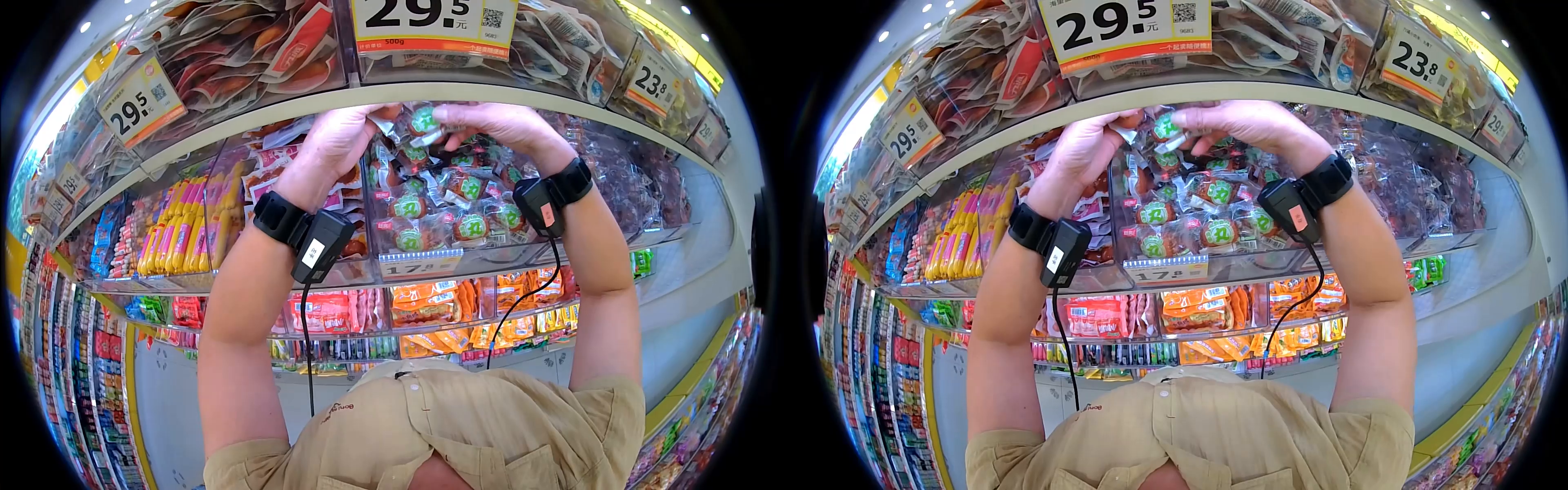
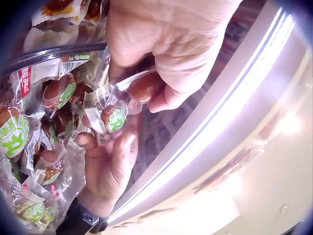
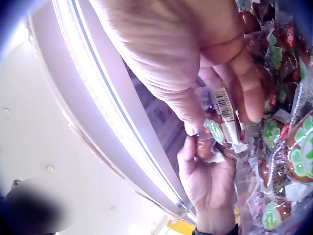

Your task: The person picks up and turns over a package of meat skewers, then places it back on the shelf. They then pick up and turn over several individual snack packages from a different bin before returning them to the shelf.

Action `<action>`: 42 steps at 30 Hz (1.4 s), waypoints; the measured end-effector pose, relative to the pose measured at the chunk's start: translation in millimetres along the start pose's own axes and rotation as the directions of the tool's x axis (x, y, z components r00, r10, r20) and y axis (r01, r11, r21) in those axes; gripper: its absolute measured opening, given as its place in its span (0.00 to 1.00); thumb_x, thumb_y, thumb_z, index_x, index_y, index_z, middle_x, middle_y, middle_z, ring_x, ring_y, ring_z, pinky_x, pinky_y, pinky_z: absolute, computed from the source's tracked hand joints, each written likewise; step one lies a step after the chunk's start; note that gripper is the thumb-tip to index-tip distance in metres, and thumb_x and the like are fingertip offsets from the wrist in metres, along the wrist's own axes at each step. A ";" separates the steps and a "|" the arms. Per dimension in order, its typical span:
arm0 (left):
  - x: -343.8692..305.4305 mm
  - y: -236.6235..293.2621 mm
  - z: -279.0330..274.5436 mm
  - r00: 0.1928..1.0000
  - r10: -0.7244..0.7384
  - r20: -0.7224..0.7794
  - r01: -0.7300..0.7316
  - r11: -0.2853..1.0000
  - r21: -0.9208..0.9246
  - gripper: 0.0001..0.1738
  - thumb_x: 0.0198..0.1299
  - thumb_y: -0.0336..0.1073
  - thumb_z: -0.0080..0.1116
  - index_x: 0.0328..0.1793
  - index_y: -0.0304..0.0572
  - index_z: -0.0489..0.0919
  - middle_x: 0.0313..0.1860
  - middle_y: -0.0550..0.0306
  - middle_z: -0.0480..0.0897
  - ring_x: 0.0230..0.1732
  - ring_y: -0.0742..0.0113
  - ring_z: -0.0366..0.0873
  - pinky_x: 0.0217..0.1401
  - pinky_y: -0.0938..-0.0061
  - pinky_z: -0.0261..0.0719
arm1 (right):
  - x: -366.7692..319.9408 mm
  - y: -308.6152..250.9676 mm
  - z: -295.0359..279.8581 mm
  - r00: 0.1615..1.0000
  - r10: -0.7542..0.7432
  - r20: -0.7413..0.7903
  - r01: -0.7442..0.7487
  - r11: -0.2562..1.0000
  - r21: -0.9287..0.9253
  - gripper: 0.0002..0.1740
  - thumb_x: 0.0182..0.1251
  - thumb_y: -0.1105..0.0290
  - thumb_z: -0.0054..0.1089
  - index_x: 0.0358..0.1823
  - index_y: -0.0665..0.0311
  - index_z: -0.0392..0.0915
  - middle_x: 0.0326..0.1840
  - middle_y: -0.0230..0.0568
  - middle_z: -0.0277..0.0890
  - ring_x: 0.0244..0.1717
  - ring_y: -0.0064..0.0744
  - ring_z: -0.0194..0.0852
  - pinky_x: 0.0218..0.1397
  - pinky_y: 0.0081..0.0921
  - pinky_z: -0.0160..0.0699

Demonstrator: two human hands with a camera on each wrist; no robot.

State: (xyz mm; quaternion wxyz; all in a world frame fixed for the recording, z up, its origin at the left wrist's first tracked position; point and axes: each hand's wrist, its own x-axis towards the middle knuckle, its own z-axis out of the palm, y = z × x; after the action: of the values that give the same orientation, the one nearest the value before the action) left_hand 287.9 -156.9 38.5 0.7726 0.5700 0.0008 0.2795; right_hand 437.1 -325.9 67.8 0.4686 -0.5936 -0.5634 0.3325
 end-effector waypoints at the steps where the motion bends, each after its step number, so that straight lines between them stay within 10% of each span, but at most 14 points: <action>1: 0.2 -0.2 -1.1 1.000 -0.024 0.015 0.023 0.999 0.039 0.11 0.60 0.28 0.55 0.48 0.31 0.76 0.44 0.53 0.79 0.46 0.68 0.76 0.53 0.72 0.75 | 2.8 1.8 -3.4 0.998 0.015 0.061 -0.014 1.000 -0.014 0.24 0.64 0.57 0.58 0.56 0.65 0.73 0.49 0.37 0.76 0.42 0.25 0.76 0.40 0.20 0.77; 10: -2.5 7.6 3.6 0.997 -0.048 0.061 0.042 0.995 0.091 0.13 0.57 0.25 0.53 0.49 0.27 0.75 0.47 0.46 0.80 0.46 0.58 0.79 0.55 0.71 0.75 | -18.1 11.7 -35.9 0.976 0.204 -0.077 -0.180 0.953 0.245 0.20 0.58 0.60 0.64 0.49 0.64 0.79 0.46 0.32 0.78 0.45 0.24 0.73 0.51 0.23 0.70; 19: -1.8 8.8 5.8 0.992 -0.091 0.087 0.078 0.987 0.142 0.16 0.54 0.23 0.52 0.50 0.25 0.74 0.45 0.44 0.80 0.47 0.59 0.79 0.57 0.68 0.74 | -37.5 -6.6 -54.4 0.995 0.055 0.088 -0.017 0.923 -0.385 0.16 0.58 0.64 0.59 0.45 0.62 0.72 0.36 0.27 0.73 0.39 0.17 0.67 0.46 0.18 0.65; 24: -3.2 8.6 8.1 0.990 -0.126 0.068 0.115 0.983 0.140 0.15 0.54 0.24 0.52 0.48 0.24 0.75 0.46 0.44 0.80 0.47 0.59 0.79 0.57 0.69 0.74 | -65.3 -6.4 -53.8 0.996 0.075 0.049 -0.065 0.982 -0.179 0.14 0.60 0.65 0.59 0.45 0.63 0.74 0.37 0.27 0.75 0.39 0.16 0.68 0.44 0.16 0.67; 26: -3.2 9.5 8.8 0.990 -0.130 0.062 0.121 0.982 0.142 0.14 0.54 0.24 0.52 0.47 0.24 0.75 0.46 0.44 0.80 0.47 0.59 0.79 0.57 0.69 0.73 | -72.7 -8.7 -47.2 0.975 0.216 -0.054 -0.222 0.950 -0.220 0.11 0.60 0.67 0.60 0.41 0.63 0.76 0.33 0.26 0.75 0.35 0.17 0.70 0.41 0.17 0.69; 34: -3.7 9.1 8.8 0.988 -0.138 0.069 0.131 0.987 0.094 0.12 0.58 0.26 0.51 0.46 0.24 0.74 0.47 0.40 0.79 0.48 0.56 0.79 0.57 0.67 0.75 | -67.7 -2.2 -28.4 0.992 -0.052 -0.114 -0.043 0.712 -0.701 0.07 0.56 0.71 0.59 0.33 0.66 0.75 0.27 0.34 0.74 0.30 0.22 0.70 0.36 0.23 0.70; 42: -0.8 7.8 6.3 0.983 -0.154 0.097 0.147 0.987 0.070 0.16 0.62 0.30 0.50 0.52 0.24 0.71 0.47 0.40 0.78 0.48 0.56 0.79 0.55 0.66 0.77 | -67.1 -13.4 -25.7 0.995 0.045 -0.089 -0.094 0.725 -0.683 0.10 0.57 0.69 0.59 0.38 0.66 0.75 0.29 0.36 0.76 0.32 0.24 0.71 0.38 0.24 0.71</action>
State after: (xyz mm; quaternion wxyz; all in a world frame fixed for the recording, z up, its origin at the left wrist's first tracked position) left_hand 285.9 -161.2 47.4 0.7724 0.6056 0.0132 0.1908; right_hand 446.3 -397.4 80.0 0.2220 -0.7560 -0.6078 0.0983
